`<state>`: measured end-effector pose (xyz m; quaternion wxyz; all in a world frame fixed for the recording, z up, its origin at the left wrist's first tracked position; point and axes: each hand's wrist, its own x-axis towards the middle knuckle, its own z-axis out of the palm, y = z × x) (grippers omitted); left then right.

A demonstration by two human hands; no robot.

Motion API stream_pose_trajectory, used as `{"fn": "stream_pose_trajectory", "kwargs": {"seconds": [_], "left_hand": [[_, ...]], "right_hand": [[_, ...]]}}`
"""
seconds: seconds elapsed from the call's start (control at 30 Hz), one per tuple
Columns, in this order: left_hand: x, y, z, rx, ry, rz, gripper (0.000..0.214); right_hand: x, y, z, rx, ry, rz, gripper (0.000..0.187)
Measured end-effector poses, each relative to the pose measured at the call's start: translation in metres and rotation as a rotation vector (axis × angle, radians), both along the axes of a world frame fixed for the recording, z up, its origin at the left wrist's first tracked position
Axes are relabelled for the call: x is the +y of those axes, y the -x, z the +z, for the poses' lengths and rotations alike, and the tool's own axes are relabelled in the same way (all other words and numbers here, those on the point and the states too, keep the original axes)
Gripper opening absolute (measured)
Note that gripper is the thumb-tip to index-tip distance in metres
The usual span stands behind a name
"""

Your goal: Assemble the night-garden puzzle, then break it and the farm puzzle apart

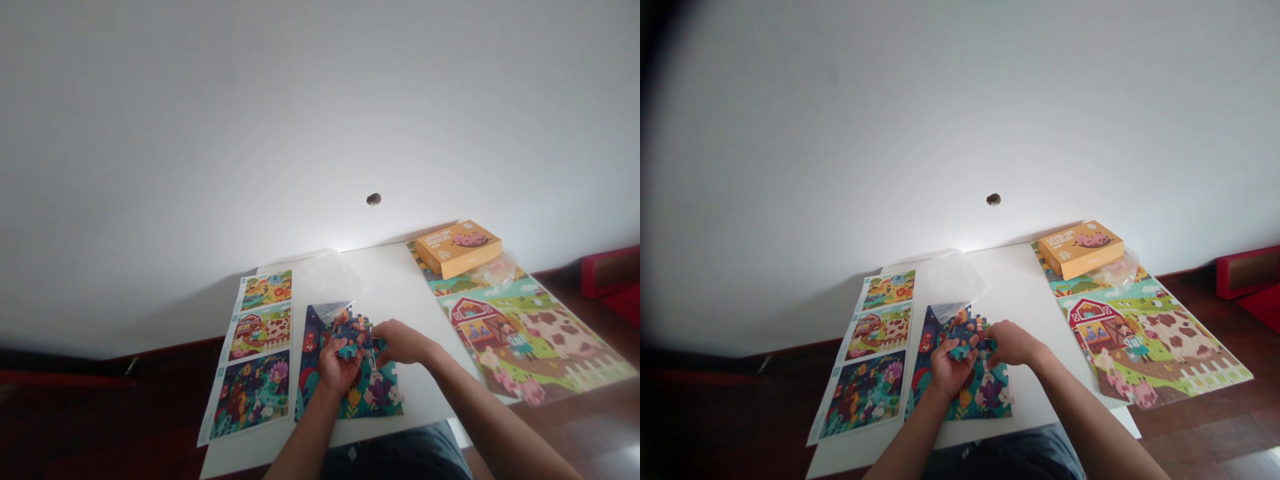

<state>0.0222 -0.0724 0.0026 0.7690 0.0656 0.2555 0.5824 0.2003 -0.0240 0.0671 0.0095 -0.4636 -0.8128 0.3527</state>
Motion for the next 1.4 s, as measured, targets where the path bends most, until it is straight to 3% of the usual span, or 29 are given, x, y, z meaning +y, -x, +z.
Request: {"fn": "stream_pose_trajectory", "kwargs": {"seconds": [0.37,0.6,0.77,0.93,1.03,1.2,1.4], "left_hand": [[-0.001,-0.005,0.001,0.126,-0.009,0.037,0.054],[-0.002,-0.004,0.004,0.155,0.007,-0.006,0.052],[-0.001,-0.004,0.001,0.142,-0.021,-0.012,0.055],[-0.002,-0.007,0.0,0.178,0.019,0.054,0.056],[-0.002,-0.008,0.002,0.164,0.054,0.028,0.053],[-0.002,-0.005,0.001,0.086,0.064,-0.064,0.057],[-0.003,-0.002,-0.002,0.066,0.053,-0.065,0.054]], "right_hand": [[0.006,-0.001,0.027,0.449,0.154,-0.031,0.025],[0.012,-0.013,0.012,0.329,0.234,-0.103,0.026],[0.015,-0.017,0.009,0.455,0.273,-0.246,0.028],[0.018,-0.008,0.008,0.666,0.259,-0.397,0.033],[0.017,0.004,0.002,0.775,0.238,-0.505,0.034],[0.012,0.022,-0.012,0.759,0.155,-0.649,0.032],[0.01,0.022,-0.016,0.663,0.012,-0.659,0.026]]}}
